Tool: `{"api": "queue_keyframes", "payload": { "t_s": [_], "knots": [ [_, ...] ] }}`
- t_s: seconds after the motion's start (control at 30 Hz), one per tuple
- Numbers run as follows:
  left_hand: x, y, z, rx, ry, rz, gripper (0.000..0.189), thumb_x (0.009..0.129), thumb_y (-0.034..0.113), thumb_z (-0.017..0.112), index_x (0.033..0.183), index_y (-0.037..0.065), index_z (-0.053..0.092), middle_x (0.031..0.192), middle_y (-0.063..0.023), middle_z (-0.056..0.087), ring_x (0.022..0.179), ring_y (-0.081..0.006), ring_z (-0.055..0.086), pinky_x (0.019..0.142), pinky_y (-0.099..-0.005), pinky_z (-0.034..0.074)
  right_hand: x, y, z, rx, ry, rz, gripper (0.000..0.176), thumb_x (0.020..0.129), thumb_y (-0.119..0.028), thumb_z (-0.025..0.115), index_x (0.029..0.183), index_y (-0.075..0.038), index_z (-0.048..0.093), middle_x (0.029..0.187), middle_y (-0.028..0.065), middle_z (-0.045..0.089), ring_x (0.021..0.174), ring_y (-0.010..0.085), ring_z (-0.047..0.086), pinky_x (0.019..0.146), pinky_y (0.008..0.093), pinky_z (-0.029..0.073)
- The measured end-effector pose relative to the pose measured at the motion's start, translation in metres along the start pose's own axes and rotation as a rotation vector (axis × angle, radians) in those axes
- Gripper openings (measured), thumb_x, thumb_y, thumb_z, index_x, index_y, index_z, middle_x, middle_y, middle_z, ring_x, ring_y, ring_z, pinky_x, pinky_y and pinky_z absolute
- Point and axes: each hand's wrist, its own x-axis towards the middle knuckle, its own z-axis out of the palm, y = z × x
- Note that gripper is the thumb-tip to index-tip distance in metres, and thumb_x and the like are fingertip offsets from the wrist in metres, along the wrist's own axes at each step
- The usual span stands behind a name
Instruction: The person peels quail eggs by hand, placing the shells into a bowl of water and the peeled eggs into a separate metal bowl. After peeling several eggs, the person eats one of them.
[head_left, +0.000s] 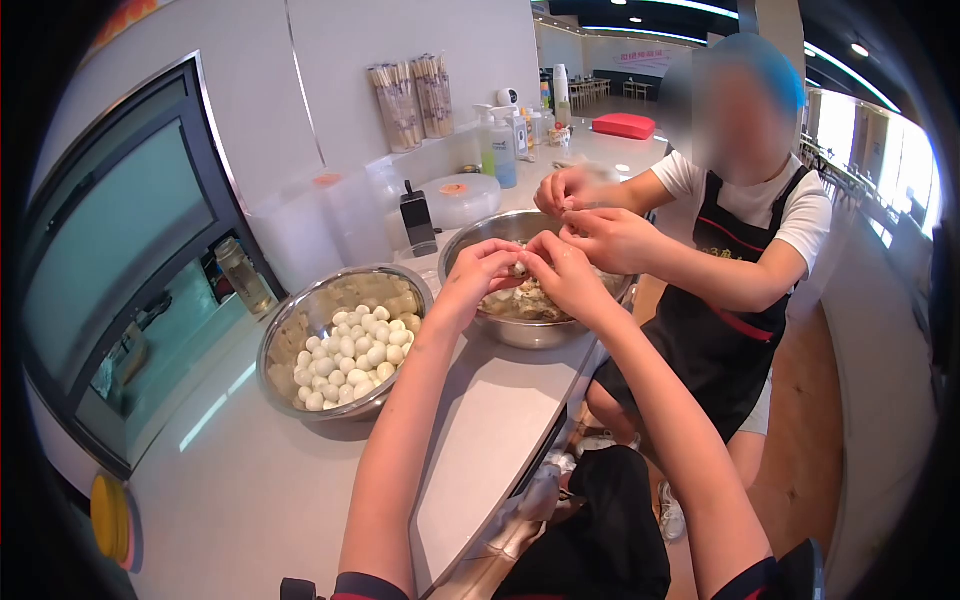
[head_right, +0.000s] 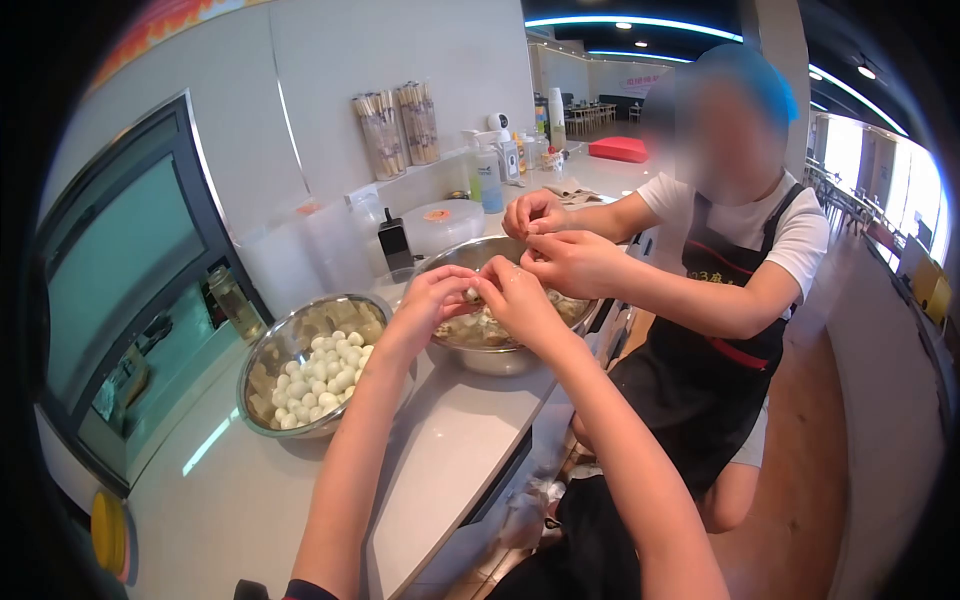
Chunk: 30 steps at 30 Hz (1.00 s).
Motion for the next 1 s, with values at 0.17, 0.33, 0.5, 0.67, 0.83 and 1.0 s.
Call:
{"api": "queue_keyframes", "payload": {
  "t_s": [0.17, 0.33, 0.5, 0.67, 0.83, 1.0],
  "knots": [
    [-0.004, 0.003, 0.003, 0.067, 0.000, -0.002, 0.016, 0.078, 0.014, 0.052, 0.088, 0.001, 0.055, 0.079, -0.0030, 0.054, 0.071, -0.0077, 0.053, 0.066, -0.0225, 0.049, 0.000, 0.011, 0.005, -0.113, 0.036, -0.026, 0.014, 0.082, -0.012, 0.045, 0.079, 0.002, 0.046, 0.066, 0.0183, 0.052, 0.062, 0.0304, 0.052, 0.056, 0.0363, 0.040],
    [-0.001, 0.000, 0.001, 0.037, 0.005, -0.002, 0.015, 0.077, 0.011, 0.051, 0.087, 0.001, 0.055, 0.079, -0.0032, 0.054, 0.072, -0.0079, 0.054, 0.066, -0.0227, 0.049, -0.002, 0.013, 0.008, -0.172, 0.036, -0.010, 0.013, 0.082, -0.010, 0.044, 0.078, 0.002, 0.044, 0.067, 0.0200, 0.052, 0.065, 0.0336, 0.052, 0.056, 0.0378, 0.039],
    [0.000, -0.001, -0.004, -0.033, -0.002, 0.003, 0.015, 0.076, 0.010, 0.051, 0.088, 0.001, 0.054, 0.080, -0.0038, 0.055, 0.075, -0.0096, 0.054, 0.070, -0.0236, 0.048, -0.002, 0.007, 0.005, -0.129, 0.071, 0.025, 0.015, 0.081, -0.011, 0.047, 0.076, 0.002, 0.047, 0.066, 0.0173, 0.053, 0.062, 0.0281, 0.052, 0.056, 0.0343, 0.039],
    [0.000, -0.001, -0.005, -0.069, -0.027, 0.019, 0.018, 0.075, 0.010, 0.052, 0.091, 0.001, 0.053, 0.083, -0.0054, 0.056, 0.079, -0.0117, 0.055, 0.073, -0.0243, 0.046, 0.000, 0.002, 0.002, -0.013, 0.016, 0.018, 0.015, 0.079, -0.012, 0.049, 0.076, 0.002, 0.047, 0.072, 0.0194, 0.053, 0.068, 0.0340, 0.053, 0.060, 0.0376, 0.040],
    [0.000, -0.001, -0.004, -0.026, -0.017, -0.001, 0.016, 0.076, 0.010, 0.052, 0.089, 0.001, 0.054, 0.083, -0.0051, 0.056, 0.077, -0.0107, 0.055, 0.071, -0.0238, 0.048, -0.001, 0.007, 0.004, -0.066, -0.010, -0.010, 0.013, 0.080, -0.011, 0.047, 0.077, 0.002, 0.045, 0.074, 0.0200, 0.053, 0.069, 0.0360, 0.052, 0.059, 0.0395, 0.040],
    [0.000, -0.001, -0.002, 0.005, -0.016, -0.016, 0.015, 0.076, 0.010, 0.052, 0.088, 0.001, 0.055, 0.081, -0.0047, 0.055, 0.074, -0.0095, 0.055, 0.068, -0.0228, 0.049, -0.004, 0.012, 0.010, -0.252, 0.000, -0.051, 0.010, 0.083, -0.009, 0.042, 0.082, 0.002, 0.041, 0.071, 0.0213, 0.049, 0.071, 0.0385, 0.049, 0.061, 0.0412, 0.038]
  ]
}}
